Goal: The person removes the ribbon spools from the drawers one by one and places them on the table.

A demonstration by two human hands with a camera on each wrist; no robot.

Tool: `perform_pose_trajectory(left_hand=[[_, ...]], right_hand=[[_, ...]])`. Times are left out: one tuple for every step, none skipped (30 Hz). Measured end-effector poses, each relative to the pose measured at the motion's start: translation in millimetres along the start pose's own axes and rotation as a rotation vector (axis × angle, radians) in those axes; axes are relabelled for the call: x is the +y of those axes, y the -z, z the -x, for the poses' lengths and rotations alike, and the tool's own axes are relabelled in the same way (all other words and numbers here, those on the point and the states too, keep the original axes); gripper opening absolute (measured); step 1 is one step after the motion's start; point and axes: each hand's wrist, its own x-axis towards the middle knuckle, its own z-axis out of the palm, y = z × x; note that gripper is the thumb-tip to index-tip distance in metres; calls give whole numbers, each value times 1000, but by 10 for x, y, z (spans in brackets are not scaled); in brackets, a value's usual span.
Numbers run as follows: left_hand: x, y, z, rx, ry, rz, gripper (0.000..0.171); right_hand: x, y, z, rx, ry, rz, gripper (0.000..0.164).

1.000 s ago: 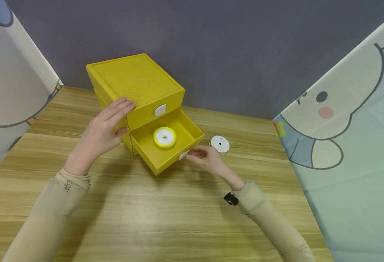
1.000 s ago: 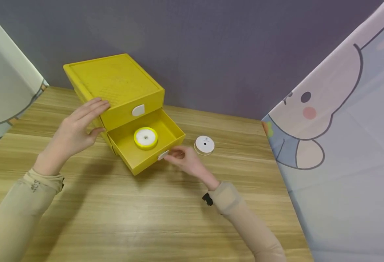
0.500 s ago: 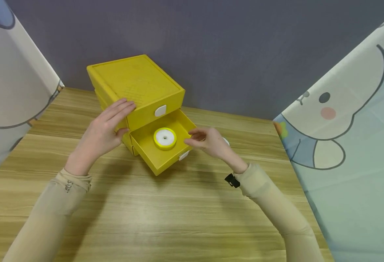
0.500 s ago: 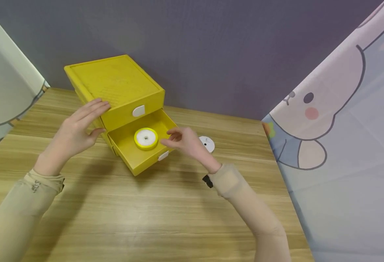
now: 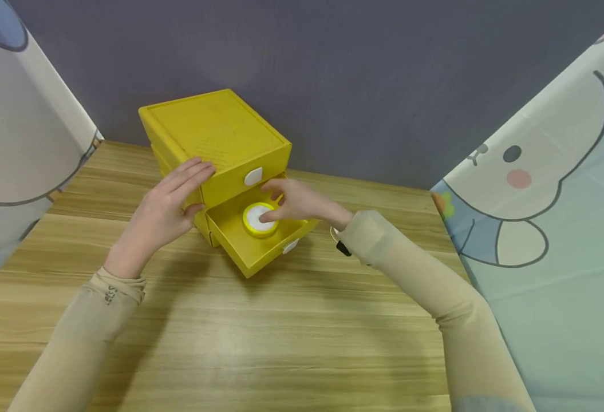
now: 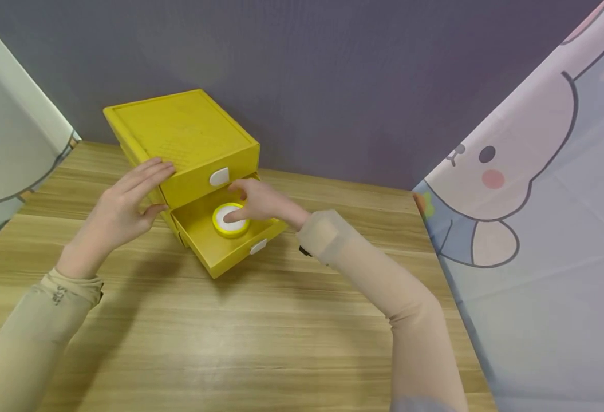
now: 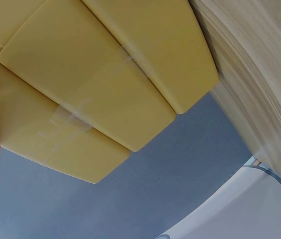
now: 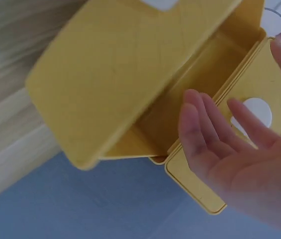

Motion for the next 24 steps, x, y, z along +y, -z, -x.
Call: perform_pose_trajectory(left_hand=[[1,0,1,0,1,1,76],[2,1,1,1,3,2,76],[3,2,1,1,4,2,76],[3,2,1,1,4,2,76],[3,2,2,2,5,1,76],[4,2,2,2,5,1,76],[4,1,3,2,5,-1,76],[5,0,3,2,4,-2,76],[5,-3,3,2,3,-2,76],[5,-1,2,1,3,-4,75],[6,1,2,1,2,-4,75],[6,2,3,1,2,-6,75],[7,3,3,0,2,-6,75],[7,3,4,0,3,-7,75],[7,2,5,-1,2,-8,75],[7,0,6,-1,3,-9,75],[7,-1,7,-1,3,-10,75],[6,-3,6,-1,4,-10,75],[7,-5,6,0,3,-9,75],[9,-5,4,1,2,-4,76],[12,-4,2,2,1,-1,76],[13,-3,0,1,1,-1,75],[14,-3,-2,0,1,0,75],[15,-1,-3,0,2,0,75]], right_hand=[[-24,12,-34,-32,-4,18,68],[-48,22,-64,-61,-7,37,70],[-70,28,-93,-87,-13,60,72],[-85,28,-124,-114,-20,85,74],[-100,24,-151,-140,-29,106,76],[-114,17,-176,-166,-39,127,77],[-123,6,-201,-192,-46,153,79],[-131,-7,-223,-216,-51,169,80],[-137,-23,-243,-238,-53,184,82],[-145,-40,-267,-257,-50,188,83],[-153,-58,-288,-271,-45,191,84],[-157,-76,-310,-281,-39,195,86],[-163,-92,-330,-288,-35,199,87],[-169,-108,-350,-294,-32,205,88],[-171,-124,-372,-298,-30,218,90],[-172,-138,-397,-304,-28,232,90],[-173,-151,-417,-310,-31,248,91],[-174,-163,-436,-315,-33,262,92],[-174,-173,-452,-318,-41,280,92],[-172,-184,-467,-321,-45,295,93],[-168,-194,-478,-324,-51,306,93],[-164,-202,-484,-324,-58,314,93],[-159,-211,-488,-321,-65,317,94],[-151,-221,-492,-318,-72,318,94]])
